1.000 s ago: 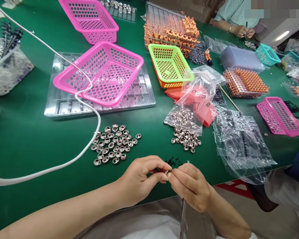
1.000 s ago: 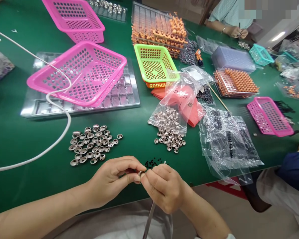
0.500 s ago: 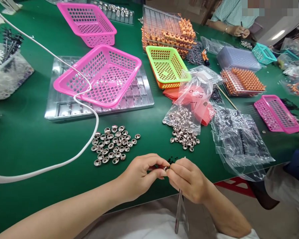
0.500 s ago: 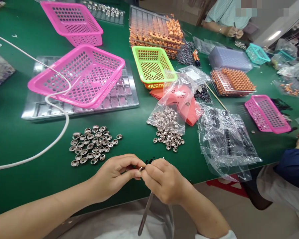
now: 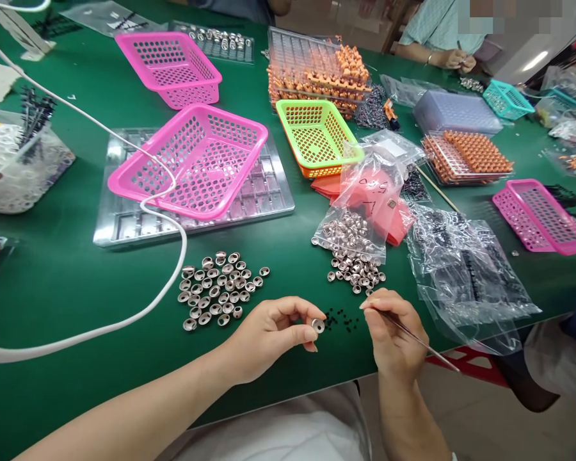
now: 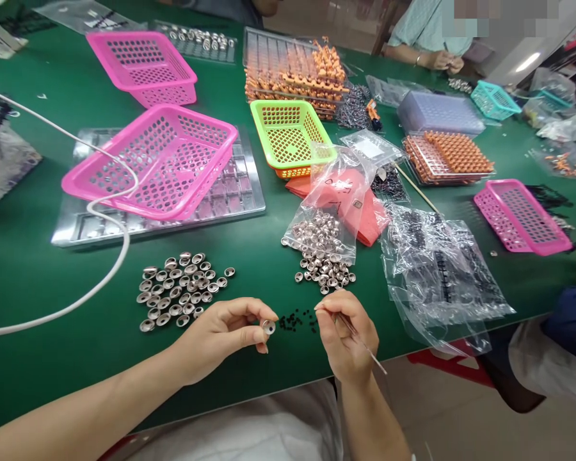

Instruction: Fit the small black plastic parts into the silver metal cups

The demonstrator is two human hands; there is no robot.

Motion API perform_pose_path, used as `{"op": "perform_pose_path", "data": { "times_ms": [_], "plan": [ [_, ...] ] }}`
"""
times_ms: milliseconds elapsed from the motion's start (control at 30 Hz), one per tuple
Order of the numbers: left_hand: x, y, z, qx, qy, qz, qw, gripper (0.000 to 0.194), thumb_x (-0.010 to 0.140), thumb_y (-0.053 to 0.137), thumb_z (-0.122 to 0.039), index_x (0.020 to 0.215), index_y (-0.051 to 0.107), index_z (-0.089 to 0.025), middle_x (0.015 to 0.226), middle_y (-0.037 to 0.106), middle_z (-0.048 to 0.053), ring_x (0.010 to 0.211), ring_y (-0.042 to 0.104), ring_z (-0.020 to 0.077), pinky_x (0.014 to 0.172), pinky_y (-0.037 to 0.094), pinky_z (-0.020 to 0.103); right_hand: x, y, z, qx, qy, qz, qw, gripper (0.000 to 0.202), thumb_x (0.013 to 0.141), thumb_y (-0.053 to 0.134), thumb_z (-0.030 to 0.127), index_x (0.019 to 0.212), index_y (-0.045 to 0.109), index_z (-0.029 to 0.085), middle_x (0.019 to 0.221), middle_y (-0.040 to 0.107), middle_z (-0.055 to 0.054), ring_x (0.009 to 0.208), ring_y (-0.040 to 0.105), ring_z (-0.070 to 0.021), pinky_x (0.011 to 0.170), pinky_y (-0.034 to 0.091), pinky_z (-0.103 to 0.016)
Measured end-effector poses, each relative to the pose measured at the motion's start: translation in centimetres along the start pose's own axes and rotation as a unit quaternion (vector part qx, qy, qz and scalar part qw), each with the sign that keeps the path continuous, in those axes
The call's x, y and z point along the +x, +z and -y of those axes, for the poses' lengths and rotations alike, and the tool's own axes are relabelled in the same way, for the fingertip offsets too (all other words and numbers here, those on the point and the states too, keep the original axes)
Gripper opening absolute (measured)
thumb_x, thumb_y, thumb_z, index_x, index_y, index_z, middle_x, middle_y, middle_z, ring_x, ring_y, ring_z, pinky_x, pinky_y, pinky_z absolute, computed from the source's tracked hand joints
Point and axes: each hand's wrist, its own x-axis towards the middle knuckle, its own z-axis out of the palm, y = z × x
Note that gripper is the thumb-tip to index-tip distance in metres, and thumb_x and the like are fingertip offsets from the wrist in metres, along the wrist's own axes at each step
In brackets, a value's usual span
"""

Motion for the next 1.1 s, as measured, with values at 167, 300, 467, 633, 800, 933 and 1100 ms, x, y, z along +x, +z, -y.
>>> {"op": "perform_pose_path", "data": {
  "times_ms": [167,300,467,633,800,933,1100],
  "plan": [
    [-0.1,-0.2,-0.6,0.145,0.027,-0.023,0.989,0.019,0.085,0.071,-0.028,0.098,0.071,-0.014,0.087,0.067,0.003,0.070,0.067,0.0139,0.071,0.060,0.029,-0.3,0.1,-0.4,-0.028,-0.021,-0.015,0.999,0.015,0.088,0.065,0.009,0.096,0.066,0.021,0.078,0.067,-0.002,0.071,0.064,-0.0177,0.062,0.053,-0.032],
    [-0.6,-1.5,-2.3,0.466,0.148,-0.067,0.870,0.018,0.094,0.058,-0.024,0.104,0.071,-0.017,0.094,0.070,0.008,0.085,0.067,0.0193,0.077,0.057,0.032,-0.7,-0.1,-0.6,-0.055,-0.023,-0.008,0.998,0.014,0.087,0.068,0.011,0.095,0.067,0.022,0.077,0.066,-0.002,0.070,0.064,-0.0177,0.060,0.053,-0.032],
    [-1.1,-3.6,-4.4,0.665,0.162,-0.167,0.710,0.019,0.095,0.058,-0.030,0.100,0.072,-0.017,0.099,0.069,0.011,0.094,0.065,0.0263,0.086,0.053,0.041,-0.5,-0.3,-0.5,-0.076,-0.032,0.027,0.996,0.018,0.087,0.067,0.008,0.098,0.066,0.022,0.080,0.066,-0.002,0.071,0.062,-0.0164,0.061,0.054,-0.030],
    [-2.2,-4.9,-6.0,0.727,0.041,-0.171,0.664,0.015,0.089,0.060,-0.027,0.092,0.073,-0.020,0.099,0.071,0.011,0.098,0.065,0.0305,0.086,0.053,0.043,0.0,-0.5,-0.3,-0.070,-0.058,0.043,0.995,0.021,0.086,0.066,0.005,0.099,0.065,0.022,0.080,0.066,-0.002,0.067,0.061,-0.0146,0.057,0.053,-0.027],
    [-3.7,-4.7,-6.9,0.733,0.015,-0.226,0.642,0.021,0.091,0.059,-0.035,0.095,0.072,-0.018,0.103,0.071,0.012,0.103,0.064,0.0336,0.089,0.052,0.047,-0.5,-0.4,-0.3,-0.078,-0.039,0.010,0.996,0.016,0.086,0.067,0.008,0.095,0.066,0.022,0.082,0.068,-0.002,0.069,0.063,-0.0147,0.060,0.053,-0.026],
    [-2.4,-2.2,-6.1,0.734,0.077,-0.199,0.645,0.022,0.096,0.055,-0.035,0.097,0.070,-0.018,0.103,0.071,0.012,0.101,0.065,0.0306,0.090,0.051,0.045,-1.1,-0.4,-0.6,-0.049,0.011,-0.053,0.997,0.015,0.089,0.065,0.012,0.100,0.066,0.021,0.091,0.068,-0.004,0.079,0.065,-0.0153,0.066,0.054,-0.026],
    [2.6,1.2,-4.1,0.727,0.110,-0.108,0.670,0.025,0.097,0.059,-0.030,0.115,0.067,-0.014,0.114,0.070,0.014,0.110,0.063,0.0312,0.091,0.052,0.044,-0.8,-0.5,-1.0,0.093,0.093,-0.138,0.982,0.015,0.093,0.061,0.022,0.109,0.059,0.021,0.103,0.065,-0.007,0.089,0.064,-0.0175,0.073,0.055,-0.031]
  ]
}}
